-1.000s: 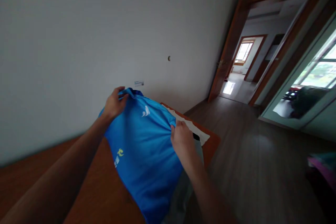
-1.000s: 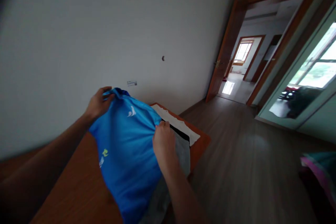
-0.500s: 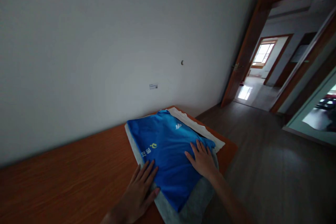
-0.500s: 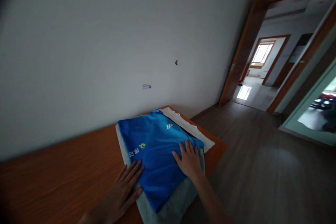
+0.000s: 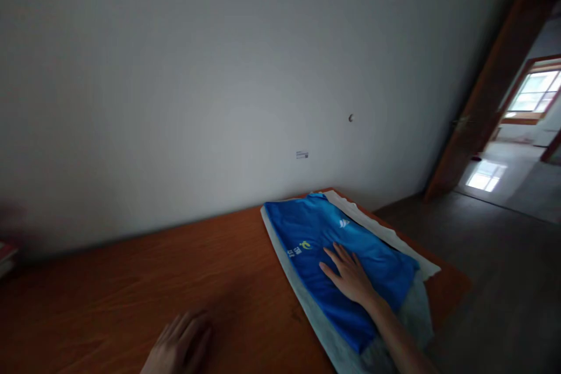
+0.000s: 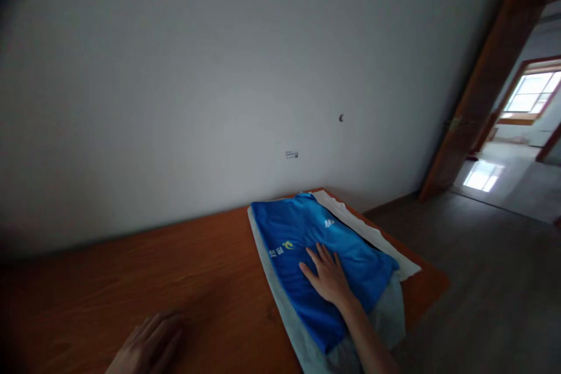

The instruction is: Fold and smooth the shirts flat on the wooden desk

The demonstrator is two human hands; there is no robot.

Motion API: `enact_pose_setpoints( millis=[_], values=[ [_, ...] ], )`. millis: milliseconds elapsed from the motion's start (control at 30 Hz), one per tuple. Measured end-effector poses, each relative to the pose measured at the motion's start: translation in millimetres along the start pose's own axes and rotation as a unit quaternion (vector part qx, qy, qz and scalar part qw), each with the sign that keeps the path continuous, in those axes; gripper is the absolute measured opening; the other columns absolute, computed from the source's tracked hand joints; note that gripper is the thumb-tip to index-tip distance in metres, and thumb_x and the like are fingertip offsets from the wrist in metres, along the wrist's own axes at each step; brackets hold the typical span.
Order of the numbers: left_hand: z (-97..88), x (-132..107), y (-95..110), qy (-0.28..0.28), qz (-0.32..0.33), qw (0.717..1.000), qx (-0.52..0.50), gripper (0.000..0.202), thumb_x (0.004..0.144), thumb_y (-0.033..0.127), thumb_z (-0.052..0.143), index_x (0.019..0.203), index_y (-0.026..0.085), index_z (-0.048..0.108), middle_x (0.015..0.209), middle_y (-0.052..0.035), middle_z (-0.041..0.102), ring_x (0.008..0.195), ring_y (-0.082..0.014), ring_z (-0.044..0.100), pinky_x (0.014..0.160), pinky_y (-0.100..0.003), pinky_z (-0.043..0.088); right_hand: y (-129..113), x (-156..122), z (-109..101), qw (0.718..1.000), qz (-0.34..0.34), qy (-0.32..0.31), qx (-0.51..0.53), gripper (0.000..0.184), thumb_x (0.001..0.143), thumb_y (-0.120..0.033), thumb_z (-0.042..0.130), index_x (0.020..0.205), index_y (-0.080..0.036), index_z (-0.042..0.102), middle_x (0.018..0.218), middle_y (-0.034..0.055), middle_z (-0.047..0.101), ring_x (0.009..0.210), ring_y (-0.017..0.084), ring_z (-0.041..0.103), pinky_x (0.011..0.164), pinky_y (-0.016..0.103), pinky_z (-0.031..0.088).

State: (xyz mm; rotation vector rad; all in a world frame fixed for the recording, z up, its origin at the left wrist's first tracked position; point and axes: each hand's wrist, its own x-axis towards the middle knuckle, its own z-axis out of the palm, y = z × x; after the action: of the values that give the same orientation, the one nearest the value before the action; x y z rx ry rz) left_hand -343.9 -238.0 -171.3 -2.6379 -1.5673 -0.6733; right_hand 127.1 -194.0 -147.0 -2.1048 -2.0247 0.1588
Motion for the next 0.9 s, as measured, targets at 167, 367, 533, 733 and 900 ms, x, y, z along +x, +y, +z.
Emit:
enact_pose_setpoints(
  millis=[167,367,533,733,900],
  values=[
    [-33.6,-21,-33,0.049,-0.134,0.989,-0.049,0.036,0.095,0.05,0.046,0.103,0.028,0.073,0.108,-0.0046,0.078,0.101,-0.0225,0.074,0.092,-0.035,0.06,-26,8,3,0.997,0.062,-0.021,-0.043,0.054,0.099,-0.04,0.047,0.146,-0.015,0.055,0.159,0.0225,0.038,0.15,0.04,0.032,0.115,0.063,0.029],
    [-42.8,-16,-25,0.001,-0.253,0.958,-0.132,0.034,0.097,0.047,0.04,0.099,0.024,0.064,0.084,-0.0026,0.075,0.074,-0.0181,0.072,0.068,-0.026,0.052,-151,5,24,0.979,-0.151,0.087,0.104,0.029,0.101,-0.033,0.045,0.106,-0.017,0.069,0.109,0.0142,0.073,0.104,0.025,0.069,0.092,0.033,0.047],
    [-39.9,-21,-19,-0.01,-0.26,0.958,-0.122,0.038,0.098,0.05,0.035,0.085,0.025,0.06,0.077,-0.0018,0.071,0.069,-0.0178,0.068,0.066,-0.027,0.046,-219,-7,72,0.973,-0.173,0.064,0.137,0.045,0.106,-0.043,0.037,0.077,-0.02,0.062,0.072,0.0064,0.071,0.067,0.018,0.068,0.06,0.026,0.037],
    [-36.9,-21,-20,-0.032,-0.252,0.962,-0.1,0.04,0.098,0.049,0.037,0.081,0.024,0.062,0.081,-0.0033,0.073,0.075,-0.0196,0.069,0.071,-0.029,0.047,-212,-5,81,0.963,-0.197,0.043,0.18,0.055,0.107,-0.052,0.03,0.07,-0.021,0.057,0.067,0.0033,0.068,0.064,0.016,0.065,0.06,0.026,0.034],
    [-33.1,-21,-24,-0.028,-0.236,0.964,-0.121,0.038,0.098,0.049,0.041,0.085,0.025,0.067,0.089,-0.0032,0.076,0.081,-0.0192,0.071,0.075,-0.028,0.05,-208,-6,76,0.956,-0.217,0.02,0.198,0.054,0.106,-0.053,0.032,0.069,-0.021,0.055,0.067,0.0017,0.066,0.063,0.015,0.062,0.062,0.026,0.033]
  ],
)
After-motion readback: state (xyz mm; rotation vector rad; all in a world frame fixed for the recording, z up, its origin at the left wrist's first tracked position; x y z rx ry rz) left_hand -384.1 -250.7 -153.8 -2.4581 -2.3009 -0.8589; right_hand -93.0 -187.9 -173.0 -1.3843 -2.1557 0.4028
